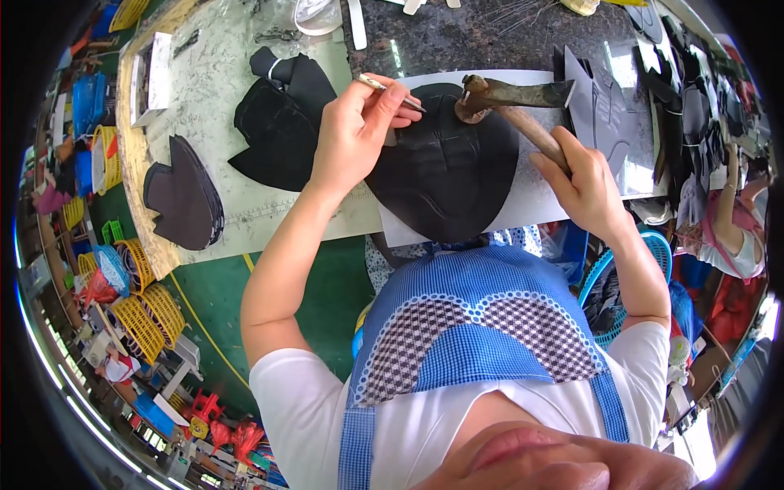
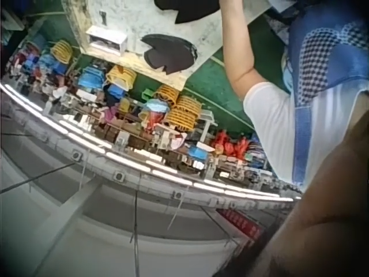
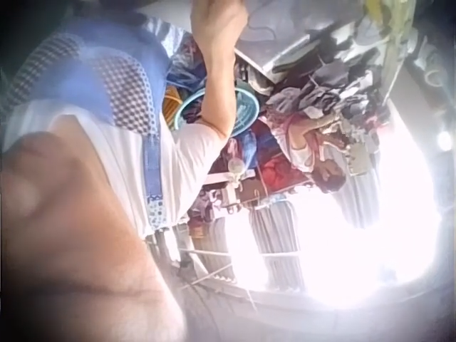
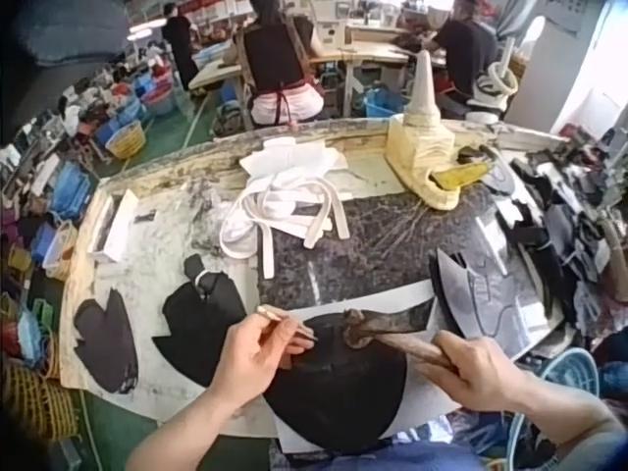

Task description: Assembling shoe upper components by placing small metal pieces and hammering them into place.

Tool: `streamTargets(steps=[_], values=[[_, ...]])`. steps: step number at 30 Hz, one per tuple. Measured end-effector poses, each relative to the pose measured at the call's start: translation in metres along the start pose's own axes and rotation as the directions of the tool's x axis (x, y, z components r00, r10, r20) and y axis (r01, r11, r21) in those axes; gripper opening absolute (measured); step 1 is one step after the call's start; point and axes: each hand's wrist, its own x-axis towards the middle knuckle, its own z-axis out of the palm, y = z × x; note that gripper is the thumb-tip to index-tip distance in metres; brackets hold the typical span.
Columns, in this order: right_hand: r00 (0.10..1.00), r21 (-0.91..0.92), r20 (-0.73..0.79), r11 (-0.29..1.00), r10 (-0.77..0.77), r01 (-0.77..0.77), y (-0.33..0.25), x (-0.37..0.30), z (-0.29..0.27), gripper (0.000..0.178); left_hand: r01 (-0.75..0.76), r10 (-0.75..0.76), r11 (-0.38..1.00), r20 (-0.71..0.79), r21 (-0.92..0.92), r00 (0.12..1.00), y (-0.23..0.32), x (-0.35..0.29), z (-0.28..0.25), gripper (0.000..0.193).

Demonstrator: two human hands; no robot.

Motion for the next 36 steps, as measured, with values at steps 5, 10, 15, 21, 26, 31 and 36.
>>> streamTargets(steps=[5,10,15,21,26,31,36], values=[[0.994,0.054,0.060,0.994,0.091,-0.094,-0.002,0.004,-0.007,0.023,0.006,-0.006,1.000,0.000,-0.011,1.000,0.000,-0.001,0.001,0.023],[0.992,0.233,-0.123,0.971,-0.028,0.056,-0.023,0.003,-0.021,0.020,-0.341,0.308,0.732,0.160,0.590,0.938,0.005,0.000,0.003,0.012],[0.993,0.123,-0.024,0.985,-0.116,0.118,-0.027,0.008,-0.001,0.019,-0.532,0.487,0.319,0.346,0.784,0.802,0.012,-0.003,0.013,0.016],[0.982,0.321,-0.074,0.936,0.175,-0.142,-0.025,0.005,-0.011,0.025,0.008,-0.008,1.000,0.021,-0.012,1.000,-0.003,0.009,0.002,0.025],[0.973,0.342,-0.089,0.924,0.212,-0.171,-0.012,0.003,-0.011,0.029,0.009,-0.011,1.000,0.083,0.025,0.997,-0.002,0.012,0.000,0.025],[0.973,0.329,-0.053,0.924,0.226,-0.196,-0.020,0.002,-0.019,0.027,-0.050,0.044,0.986,0.041,0.157,0.998,0.000,0.008,0.005,0.020],[0.929,0.241,-0.247,0.911,-0.276,0.335,-0.021,0.001,-0.006,0.017,-0.478,0.473,0.476,0.243,0.738,0.847,0.008,0.002,0.017,0.012]])
